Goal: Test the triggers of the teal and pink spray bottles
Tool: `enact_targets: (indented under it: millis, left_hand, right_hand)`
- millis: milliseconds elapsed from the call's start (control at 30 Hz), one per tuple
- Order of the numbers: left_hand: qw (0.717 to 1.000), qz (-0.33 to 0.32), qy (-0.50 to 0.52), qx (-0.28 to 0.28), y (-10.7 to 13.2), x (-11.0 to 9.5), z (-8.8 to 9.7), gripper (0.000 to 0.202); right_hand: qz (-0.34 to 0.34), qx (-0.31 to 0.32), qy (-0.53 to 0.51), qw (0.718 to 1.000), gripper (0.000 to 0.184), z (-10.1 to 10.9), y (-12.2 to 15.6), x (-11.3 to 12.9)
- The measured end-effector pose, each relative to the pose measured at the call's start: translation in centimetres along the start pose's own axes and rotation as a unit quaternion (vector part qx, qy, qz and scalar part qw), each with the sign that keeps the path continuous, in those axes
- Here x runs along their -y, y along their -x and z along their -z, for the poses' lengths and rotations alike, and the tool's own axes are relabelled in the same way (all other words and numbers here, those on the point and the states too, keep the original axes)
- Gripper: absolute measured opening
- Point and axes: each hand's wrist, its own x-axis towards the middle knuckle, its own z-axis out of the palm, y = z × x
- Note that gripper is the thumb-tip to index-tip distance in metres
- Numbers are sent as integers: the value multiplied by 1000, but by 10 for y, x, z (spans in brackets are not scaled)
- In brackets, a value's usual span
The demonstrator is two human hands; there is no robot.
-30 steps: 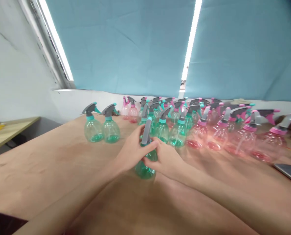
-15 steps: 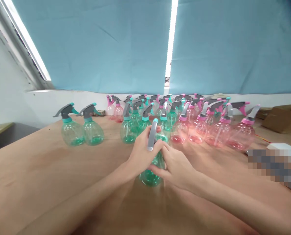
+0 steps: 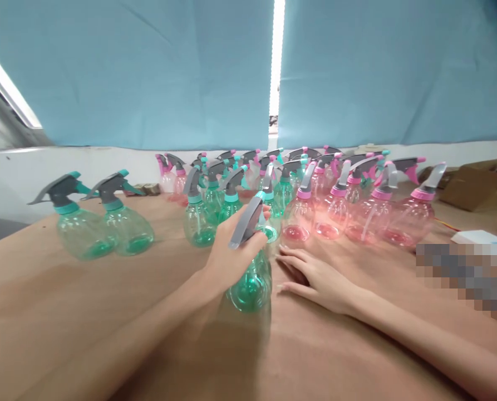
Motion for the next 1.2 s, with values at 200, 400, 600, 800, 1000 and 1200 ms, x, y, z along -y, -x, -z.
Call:
enact_targets:
  millis: [200, 400, 600, 800, 1000, 1200]
  left_hand:
    - [1000, 6, -5, 6, -1, 0, -2, 26]
    - [1000, 9, -10, 9, 0, 0, 0, 27]
    - [999, 18, -27, 12, 0, -4, 0, 31]
    - [999, 20, -24, 17, 1, -3, 0, 33]
    - [1000, 10, -29, 6, 0, -5, -2, 32]
    - [999, 1, -39, 7, -1, -6, -2, 32]
  right_hand:
    - [-12, 7, -5, 1000, 65, -2, 0, 0]
    - [-6, -6, -25, 1000, 62, -2, 1, 0]
    - [0, -17, -32, 999, 59, -3, 2, -2]
    - [-9, -2, -22, 1000, 61, -3, 3, -3]
    - [-4, -4, -25, 1000, 57, -3, 3, -3]
    - [-8, 0, -25, 1000, 57, -2, 3, -3]
